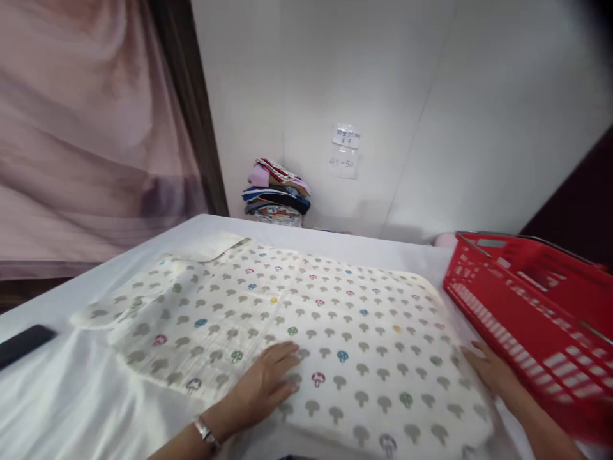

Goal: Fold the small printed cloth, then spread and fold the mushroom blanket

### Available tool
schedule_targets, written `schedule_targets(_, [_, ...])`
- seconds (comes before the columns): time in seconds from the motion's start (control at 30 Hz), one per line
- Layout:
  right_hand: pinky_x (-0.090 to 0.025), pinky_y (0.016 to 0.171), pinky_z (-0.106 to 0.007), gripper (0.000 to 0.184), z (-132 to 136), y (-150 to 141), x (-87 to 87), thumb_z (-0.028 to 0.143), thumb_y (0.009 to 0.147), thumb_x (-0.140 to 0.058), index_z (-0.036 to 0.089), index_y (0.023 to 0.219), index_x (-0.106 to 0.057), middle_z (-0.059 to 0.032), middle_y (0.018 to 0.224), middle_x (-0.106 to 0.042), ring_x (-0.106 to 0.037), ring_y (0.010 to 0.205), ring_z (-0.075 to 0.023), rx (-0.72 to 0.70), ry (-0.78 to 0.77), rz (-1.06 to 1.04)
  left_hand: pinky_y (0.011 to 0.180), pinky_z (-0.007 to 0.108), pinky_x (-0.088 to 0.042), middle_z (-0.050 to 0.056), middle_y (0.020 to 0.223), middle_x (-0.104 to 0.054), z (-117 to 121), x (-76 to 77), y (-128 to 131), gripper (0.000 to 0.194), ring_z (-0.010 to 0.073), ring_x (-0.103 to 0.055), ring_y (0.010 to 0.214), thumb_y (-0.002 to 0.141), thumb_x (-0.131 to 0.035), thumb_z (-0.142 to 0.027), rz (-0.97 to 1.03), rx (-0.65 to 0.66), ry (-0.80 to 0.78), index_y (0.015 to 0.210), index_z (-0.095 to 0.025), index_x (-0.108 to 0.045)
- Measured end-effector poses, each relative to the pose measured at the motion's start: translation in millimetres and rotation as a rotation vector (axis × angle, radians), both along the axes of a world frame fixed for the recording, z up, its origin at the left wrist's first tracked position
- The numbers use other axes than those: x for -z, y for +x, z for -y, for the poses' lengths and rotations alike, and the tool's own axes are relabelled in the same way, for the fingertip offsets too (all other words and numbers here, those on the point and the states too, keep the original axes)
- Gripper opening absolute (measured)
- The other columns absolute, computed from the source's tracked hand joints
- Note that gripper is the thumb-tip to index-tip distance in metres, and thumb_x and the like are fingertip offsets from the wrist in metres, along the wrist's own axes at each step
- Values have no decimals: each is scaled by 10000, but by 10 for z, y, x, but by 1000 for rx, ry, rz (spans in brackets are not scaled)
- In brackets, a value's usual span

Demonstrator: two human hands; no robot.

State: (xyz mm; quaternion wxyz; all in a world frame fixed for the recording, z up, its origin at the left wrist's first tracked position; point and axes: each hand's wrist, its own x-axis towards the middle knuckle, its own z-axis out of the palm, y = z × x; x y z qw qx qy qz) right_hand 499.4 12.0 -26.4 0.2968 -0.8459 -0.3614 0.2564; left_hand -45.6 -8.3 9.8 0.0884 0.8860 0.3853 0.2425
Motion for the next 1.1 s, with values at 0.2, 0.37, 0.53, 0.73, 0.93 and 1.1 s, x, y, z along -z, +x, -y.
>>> schedule_targets(0.2, [-499,672,-291,806,797,-443,-343,496,685,-615,212,1369,-298,-87,1037,-644,-633,854,-208,-59,165,-445,987,429,-420,23,1298,-522,9,142,-162,459,249,-473,1197,787,-572,-438,-106,115,28,1230,-334,-515])
schedule_targets(0.37, [-481,712,-294,806,922,-708,-364,393,662,-663,208,1360,-305,-26,854,-651,-617,793,-183,-119,448,-551,962,389,-444,1,1315,-502,-39,178,-178,554,248,-491,1181,753,-594,-477,-115,248,17,1280,-371,-459])
schedule_targets(0.53, [-480,643,-284,840,808,-805,-498,339,604,-698,202,1345,-329,-5,829,-643,-603,688,-164,-130,497,-463,934,354,-469,-24,1296,-520,-40,233,-188,478,225,-513,1158,754,-590,-478,-95,258,36,1219,-389,-521])
schedule_targets(0.73, [-483,627,-276,734,910,-641,-518,315,671,-633,137,1331,-366,-31,825,-623,-612,678,-162,-5,246,-256,904,343,-498,-38,1287,-527,-35,348,-236,409,216,-540,1127,771,-571,-463,-109,226,120,1173,-387,-561])
schedule_targets(0.93, [-452,619,-257,703,1095,-546,-148,354,741,-571,109,1357,-336,-4,732,-596,-610,687,-172,-24,43,37,897,321,-507,-54,1268,-541,-29,451,-393,421,194,-560,1104,802,-540,-386,-125,202,247,1220,-414,-509])
schedule_targets(1.1, [-430,748,-276,545,1097,-569,-61,283,808,-475,94,1315,-410,-82,883,-653,-615,886,-214,-95,-41,406,871,309,-527,-66,1200,-595,-125,593,-572,370,193,-595,1048,790,-544,-426,-99,152,272,1161,-432,-553])
